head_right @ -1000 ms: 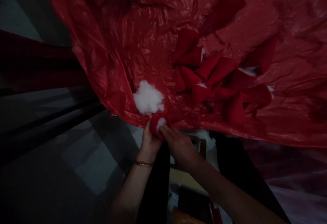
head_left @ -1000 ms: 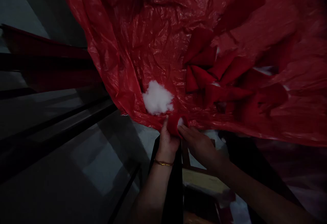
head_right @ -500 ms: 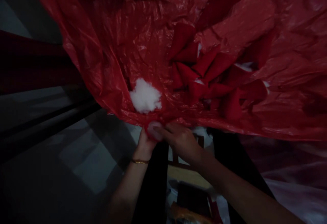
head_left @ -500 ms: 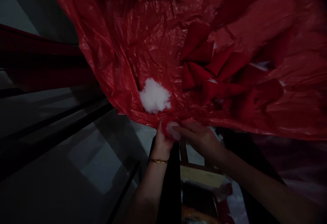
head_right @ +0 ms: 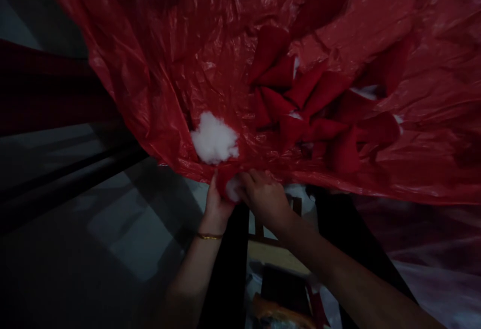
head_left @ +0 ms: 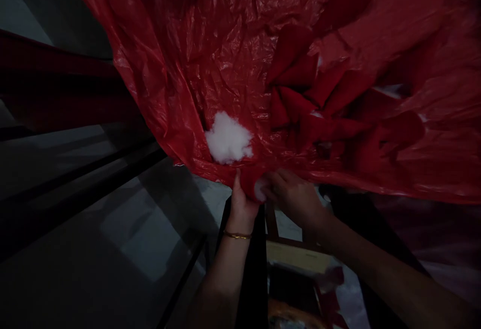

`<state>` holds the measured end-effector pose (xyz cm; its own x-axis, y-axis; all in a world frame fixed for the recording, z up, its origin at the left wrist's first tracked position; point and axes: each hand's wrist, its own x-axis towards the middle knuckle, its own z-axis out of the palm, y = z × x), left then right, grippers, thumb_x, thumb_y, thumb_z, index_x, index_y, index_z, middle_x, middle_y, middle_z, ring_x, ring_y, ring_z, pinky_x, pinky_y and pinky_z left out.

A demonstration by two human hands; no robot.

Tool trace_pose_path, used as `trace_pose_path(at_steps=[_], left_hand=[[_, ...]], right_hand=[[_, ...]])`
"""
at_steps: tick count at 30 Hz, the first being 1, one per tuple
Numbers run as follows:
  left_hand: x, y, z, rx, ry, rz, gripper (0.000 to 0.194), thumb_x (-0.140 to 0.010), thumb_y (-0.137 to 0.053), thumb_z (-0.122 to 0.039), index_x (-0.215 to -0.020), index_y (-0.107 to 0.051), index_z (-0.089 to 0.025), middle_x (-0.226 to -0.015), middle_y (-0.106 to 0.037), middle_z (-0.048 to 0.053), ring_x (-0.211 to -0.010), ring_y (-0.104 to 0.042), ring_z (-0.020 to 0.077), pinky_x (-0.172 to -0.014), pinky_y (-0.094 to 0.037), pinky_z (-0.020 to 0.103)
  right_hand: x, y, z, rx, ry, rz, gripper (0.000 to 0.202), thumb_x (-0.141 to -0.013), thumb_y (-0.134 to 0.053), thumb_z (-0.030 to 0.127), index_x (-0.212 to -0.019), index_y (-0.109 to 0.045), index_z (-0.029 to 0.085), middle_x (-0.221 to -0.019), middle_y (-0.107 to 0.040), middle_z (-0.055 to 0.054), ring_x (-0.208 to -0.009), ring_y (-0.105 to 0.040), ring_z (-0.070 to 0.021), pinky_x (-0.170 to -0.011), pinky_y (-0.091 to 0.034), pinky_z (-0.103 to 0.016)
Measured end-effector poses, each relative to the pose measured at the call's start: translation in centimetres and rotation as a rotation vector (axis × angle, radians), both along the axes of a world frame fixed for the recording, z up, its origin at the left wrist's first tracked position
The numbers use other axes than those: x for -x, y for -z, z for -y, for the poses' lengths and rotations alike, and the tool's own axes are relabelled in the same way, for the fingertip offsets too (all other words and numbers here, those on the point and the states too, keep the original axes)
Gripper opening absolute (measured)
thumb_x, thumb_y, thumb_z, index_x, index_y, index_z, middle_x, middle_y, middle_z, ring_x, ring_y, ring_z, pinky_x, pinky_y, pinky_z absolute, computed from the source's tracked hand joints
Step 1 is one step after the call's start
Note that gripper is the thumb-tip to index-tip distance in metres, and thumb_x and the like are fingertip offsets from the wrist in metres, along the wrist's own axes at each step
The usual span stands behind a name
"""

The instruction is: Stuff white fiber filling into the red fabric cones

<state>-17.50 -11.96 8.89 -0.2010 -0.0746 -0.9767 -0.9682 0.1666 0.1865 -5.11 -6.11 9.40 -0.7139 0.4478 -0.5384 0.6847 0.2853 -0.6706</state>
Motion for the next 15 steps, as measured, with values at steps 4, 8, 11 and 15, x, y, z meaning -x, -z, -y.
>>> trace_pose_path(at_steps=[4,8,11,15], left_hand=[[0.2,0.1,-0.1,0.037,0.024,0.049,0.043,-0.100,-0.043,-0.042,-0.103,-0.073,-0.012,-0.089,-0.078,0.009,-0.087,-0.073,0.0204,-0.092,-0.056,0.034],[-0.5,-0.6,-0.5,-0.029,0.063,-0.010,0.038,-0.095,-0.055,-0.045,-0.109,-0.073,-0.015,-0.101,-0.079,0.008,-0.095,-0.074,0.0191,-0.099,-0.054,0.032],[-0.7,-1.1,-0.6,-0.004,0.114,-0.023,0.031,-0.092,-0.062,-0.040,-0.104,-0.074,-0.014,-0.098,-0.079,0.008,-0.090,-0.074,0.0187,-0.096,-0.055,0.031],[-0.6,-1.4,-0.4,0.057,0.133,0.015,0.021,-0.090,-0.066,-0.034,-0.095,-0.073,-0.015,-0.086,-0.079,0.004,-0.074,-0.073,0.0150,-0.079,-0.057,0.026]], right_hand=[[-0.9,0.8,1.6,-0.056,0.007,-0.440,0.022,-0.096,-0.055,0.013,-0.112,-0.069,0.016,-0.116,-0.070,-0.011,-0.104,-0.063,-0.0225,-0.085,-0.054,-0.032],[0.1,2.0,2.9,0.032,-0.103,-0.410,0.018,-0.087,-0.063,0.007,-0.101,-0.073,0.013,-0.103,-0.073,-0.013,-0.105,-0.064,-0.0265,-0.095,-0.054,-0.039],[0.5,2.3,3.3,0.163,-0.054,-0.314,0.026,-0.086,-0.065,0.011,-0.111,-0.071,0.015,-0.110,-0.073,-0.014,-0.112,-0.064,-0.0276,-0.099,-0.053,-0.042],[-0.1,2.3,3.1,0.283,0.017,-0.318,0.035,-0.089,-0.063,0.017,-0.124,-0.065,0.014,-0.131,-0.065,-0.017,-0.119,-0.061,-0.0258,-0.097,-0.052,-0.038]])
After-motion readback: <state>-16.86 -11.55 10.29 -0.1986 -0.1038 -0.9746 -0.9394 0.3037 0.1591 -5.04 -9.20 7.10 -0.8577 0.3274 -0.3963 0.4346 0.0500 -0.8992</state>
